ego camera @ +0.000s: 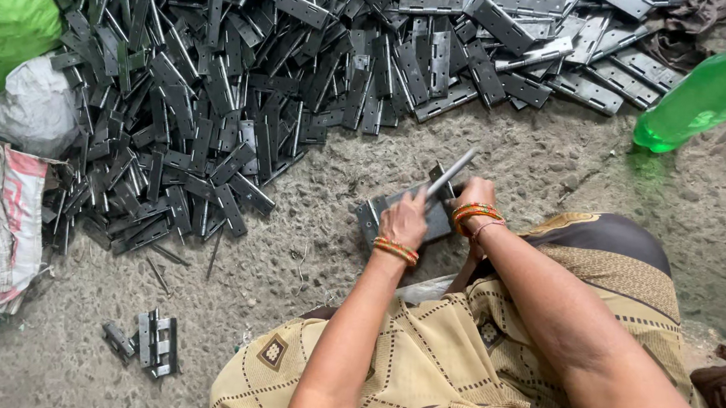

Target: The person sits on the floor and assembles metal hinges by placing them on a metal block, inserting a pin, and tapping it with a metal rod. The person repeats this process for multiple hinge units, moving finished pieces aside.

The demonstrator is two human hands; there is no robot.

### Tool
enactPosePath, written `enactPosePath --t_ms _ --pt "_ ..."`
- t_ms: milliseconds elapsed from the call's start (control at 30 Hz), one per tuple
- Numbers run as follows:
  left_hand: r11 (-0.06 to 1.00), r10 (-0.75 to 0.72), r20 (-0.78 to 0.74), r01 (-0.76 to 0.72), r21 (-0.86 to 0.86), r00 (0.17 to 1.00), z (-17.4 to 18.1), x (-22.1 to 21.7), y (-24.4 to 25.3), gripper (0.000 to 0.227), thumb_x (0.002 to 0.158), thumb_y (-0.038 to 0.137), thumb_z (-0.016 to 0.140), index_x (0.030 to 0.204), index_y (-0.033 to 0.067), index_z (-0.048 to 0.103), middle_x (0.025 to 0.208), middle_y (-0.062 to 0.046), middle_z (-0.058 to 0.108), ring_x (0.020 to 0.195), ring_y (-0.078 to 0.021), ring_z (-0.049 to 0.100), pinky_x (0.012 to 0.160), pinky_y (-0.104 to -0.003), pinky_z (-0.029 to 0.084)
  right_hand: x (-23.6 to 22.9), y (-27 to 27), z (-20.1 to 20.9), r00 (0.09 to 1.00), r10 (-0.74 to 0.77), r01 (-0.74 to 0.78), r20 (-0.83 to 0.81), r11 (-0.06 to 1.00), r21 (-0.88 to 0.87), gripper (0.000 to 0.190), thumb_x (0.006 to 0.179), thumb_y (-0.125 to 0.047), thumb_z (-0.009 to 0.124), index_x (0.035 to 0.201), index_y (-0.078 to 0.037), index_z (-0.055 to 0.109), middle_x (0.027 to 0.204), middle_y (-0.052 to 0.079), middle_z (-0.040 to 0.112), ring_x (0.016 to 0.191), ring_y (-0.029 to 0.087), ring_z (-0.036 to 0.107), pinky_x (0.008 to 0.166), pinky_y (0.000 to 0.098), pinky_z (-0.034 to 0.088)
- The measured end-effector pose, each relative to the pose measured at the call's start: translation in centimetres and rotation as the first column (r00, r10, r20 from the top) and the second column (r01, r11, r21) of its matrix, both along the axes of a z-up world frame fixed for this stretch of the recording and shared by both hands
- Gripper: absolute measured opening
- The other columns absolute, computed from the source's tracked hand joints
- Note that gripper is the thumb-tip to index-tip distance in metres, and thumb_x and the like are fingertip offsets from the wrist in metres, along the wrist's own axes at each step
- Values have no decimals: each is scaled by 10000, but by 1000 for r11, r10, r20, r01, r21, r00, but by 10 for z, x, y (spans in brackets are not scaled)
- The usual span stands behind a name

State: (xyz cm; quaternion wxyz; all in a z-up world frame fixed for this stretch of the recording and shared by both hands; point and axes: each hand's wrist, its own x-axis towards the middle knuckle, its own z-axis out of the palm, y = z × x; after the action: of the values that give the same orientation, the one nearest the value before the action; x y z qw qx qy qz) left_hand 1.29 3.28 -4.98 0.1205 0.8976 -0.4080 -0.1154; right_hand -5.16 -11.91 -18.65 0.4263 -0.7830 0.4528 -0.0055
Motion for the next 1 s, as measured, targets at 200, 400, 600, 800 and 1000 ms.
enactPosePath --t_ms 200,400,600,800,1000 --pt "966 234 -166 -248 -71 958 -30 0 41 329 936 264 685 1233 124 706 984 -237 717 899 -433 710 784 -515 568 -2 0 24 992 20 -16 -127 999 34 387 694 -249 935 1034 -110 816 1014 200 756 929 358 742 856 445 596" --pt "899 346 -250 -396 -188 904 -12 -21 95 332 907 238 691 1220 132 725 929 -251 724 872 -419 715 761 -482 560 1 8 65 960 106 -115 -260 993 -21 681 623 -389 1001 1125 -35 706 1114 218 714 1051 369 692 881 459 569" --pt "860 459 -292 -502 -93 839 -30 -44 143 346 876 252 740 1213 174 740 928 -222 742 830 -382 727 732 -460 553 -1 11 79 959 114 -116 -258 993 5 522 638 -272 903 1095 -68 754 1107 204 740 1031 356 723 877 438 590" --pt "766 573 -429 -643 -23 698 -68 -35 164 372 894 277 743 1253 181 733 815 -131 767 674 -207 706 668 -381 551 -9 9 95 982 31 -31 -185 1000 3 563 626 -330 901 1120 -103 750 1095 166 753 1012 332 728 898 432 579" --pt "694 503 -607 -706 -140 615 -70 -32 157 363 920 223 730 1256 85 732 723 -41 717 572 -96 604 522 -298 478 -9 16 91 997 38 -27 65 986 -162 562 682 -297 900 1191 -160 707 1055 138 746 977 340 718 854 456 564"
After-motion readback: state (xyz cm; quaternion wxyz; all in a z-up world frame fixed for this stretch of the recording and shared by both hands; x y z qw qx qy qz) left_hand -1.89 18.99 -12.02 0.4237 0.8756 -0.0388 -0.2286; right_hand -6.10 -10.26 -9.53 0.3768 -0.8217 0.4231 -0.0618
